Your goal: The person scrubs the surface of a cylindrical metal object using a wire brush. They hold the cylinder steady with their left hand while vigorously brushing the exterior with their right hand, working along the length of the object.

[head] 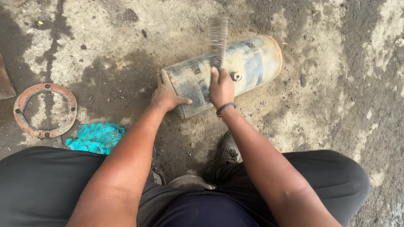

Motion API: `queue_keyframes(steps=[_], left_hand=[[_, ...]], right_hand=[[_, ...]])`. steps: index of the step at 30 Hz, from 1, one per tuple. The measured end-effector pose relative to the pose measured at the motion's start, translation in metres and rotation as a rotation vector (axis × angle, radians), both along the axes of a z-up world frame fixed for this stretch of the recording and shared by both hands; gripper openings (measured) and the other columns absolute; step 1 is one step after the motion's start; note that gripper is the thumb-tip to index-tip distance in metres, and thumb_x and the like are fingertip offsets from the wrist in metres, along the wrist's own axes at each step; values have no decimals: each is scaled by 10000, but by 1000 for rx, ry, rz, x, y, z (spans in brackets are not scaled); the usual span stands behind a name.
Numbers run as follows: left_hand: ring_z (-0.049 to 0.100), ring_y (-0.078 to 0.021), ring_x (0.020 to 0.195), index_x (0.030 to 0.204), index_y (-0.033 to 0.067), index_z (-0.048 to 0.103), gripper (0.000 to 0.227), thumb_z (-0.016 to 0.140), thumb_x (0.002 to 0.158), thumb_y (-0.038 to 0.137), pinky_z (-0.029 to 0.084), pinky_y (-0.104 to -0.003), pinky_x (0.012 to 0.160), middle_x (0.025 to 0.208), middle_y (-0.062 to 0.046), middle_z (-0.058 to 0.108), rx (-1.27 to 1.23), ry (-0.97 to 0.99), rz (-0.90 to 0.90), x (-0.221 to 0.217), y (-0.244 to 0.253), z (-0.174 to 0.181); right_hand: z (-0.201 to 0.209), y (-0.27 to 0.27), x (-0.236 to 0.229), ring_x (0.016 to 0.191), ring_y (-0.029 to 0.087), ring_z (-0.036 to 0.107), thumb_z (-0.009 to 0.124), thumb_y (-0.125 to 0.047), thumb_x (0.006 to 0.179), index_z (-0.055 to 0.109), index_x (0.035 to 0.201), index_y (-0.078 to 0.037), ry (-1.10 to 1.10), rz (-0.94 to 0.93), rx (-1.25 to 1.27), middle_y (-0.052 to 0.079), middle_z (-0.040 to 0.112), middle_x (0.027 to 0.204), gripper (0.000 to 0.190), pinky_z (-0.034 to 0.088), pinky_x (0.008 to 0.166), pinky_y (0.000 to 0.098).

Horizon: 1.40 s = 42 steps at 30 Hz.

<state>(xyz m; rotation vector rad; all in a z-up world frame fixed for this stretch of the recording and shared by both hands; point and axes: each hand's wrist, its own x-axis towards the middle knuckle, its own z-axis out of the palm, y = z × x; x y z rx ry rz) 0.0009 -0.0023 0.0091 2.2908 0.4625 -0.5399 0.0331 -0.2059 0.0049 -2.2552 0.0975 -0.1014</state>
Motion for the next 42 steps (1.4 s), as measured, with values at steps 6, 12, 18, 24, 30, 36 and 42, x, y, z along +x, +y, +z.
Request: queue_keyframes(steps=[6, 12, 18, 24, 30, 36, 42], left_hand=[[394, -435, 1418, 1578, 101, -171, 1673, 977, 450, 555, 377, -537, 1150, 1691, -188, -58, -22, 31, 19, 0, -2, 1], [418, -454, 1405, 1592, 100, -154, 1662, 986, 462, 531, 404, -521, 1142, 1698, -213, -28, -10, -10, 0, 0, -1, -4], [423, -453, 1403, 1587, 82, -107, 1623, 994, 475, 511, 427, -487, 1131, 1682, -234, 13, 20, -46, -24, -3, 1, -4], [425, -442, 1408, 1582, 62, -94, 1612, 985, 477, 525, 421, -493, 1132, 1680, -231, 53, 42, -44, -34, 0, 1, -6], [414, -440, 1414, 1580, 49, -84, 1613, 989, 473, 524, 419, -490, 1137, 1671, -241, 66, 42, -79, -45, -1, 2, -7], [392, -421, 1440, 1600, 98, -105, 1647, 979, 442, 545, 410, -523, 1149, 1684, -194, 74, 52, 25, -25, 5, -1, -6], [331, -439, 1463, 1598, 99, -130, 1659, 976, 452, 566, 367, -544, 1163, 1689, -213, 20, 37, 34, -18, 5, 0, -8]], right_hand=[[8, 8, 0, 605, 221, 665, 405, -317, 1077, 660, 976, -29, 239, 138, -176, 146, 709, 751, 398, 594, 557, 387], [17, 13, -22, 842, 290, 727, 426, -429, 1047, 641, 1103, -73, 573, 325, -282, 195, 732, 892, 419, 586, 791, 436], [3, 11, -41, 958, 478, 655, 492, -456, 1007, 643, 1046, -7, 286, 275, -238, 304, 689, 957, 475, 512, 849, 540], [4, 10, -41, 972, 459, 665, 483, -462, 1029, 623, 1045, 1, 343, 289, -261, 291, 703, 944, 484, 505, 874, 528], [15, 8, -41, 998, 460, 647, 501, -457, 998, 623, 1082, -13, 328, 292, -251, 288, 688, 989, 468, 495, 881, 531], [22, 17, -40, 850, 326, 735, 557, -354, 988, 641, 1104, -39, 425, 270, -93, 228, 751, 914, 347, 549, 820, 440], [48, 7, -19, 643, 231, 668, 562, -243, 967, 582, 1195, -110, 279, 108, -143, 127, 708, 807, 264, 561, 598, 404]])
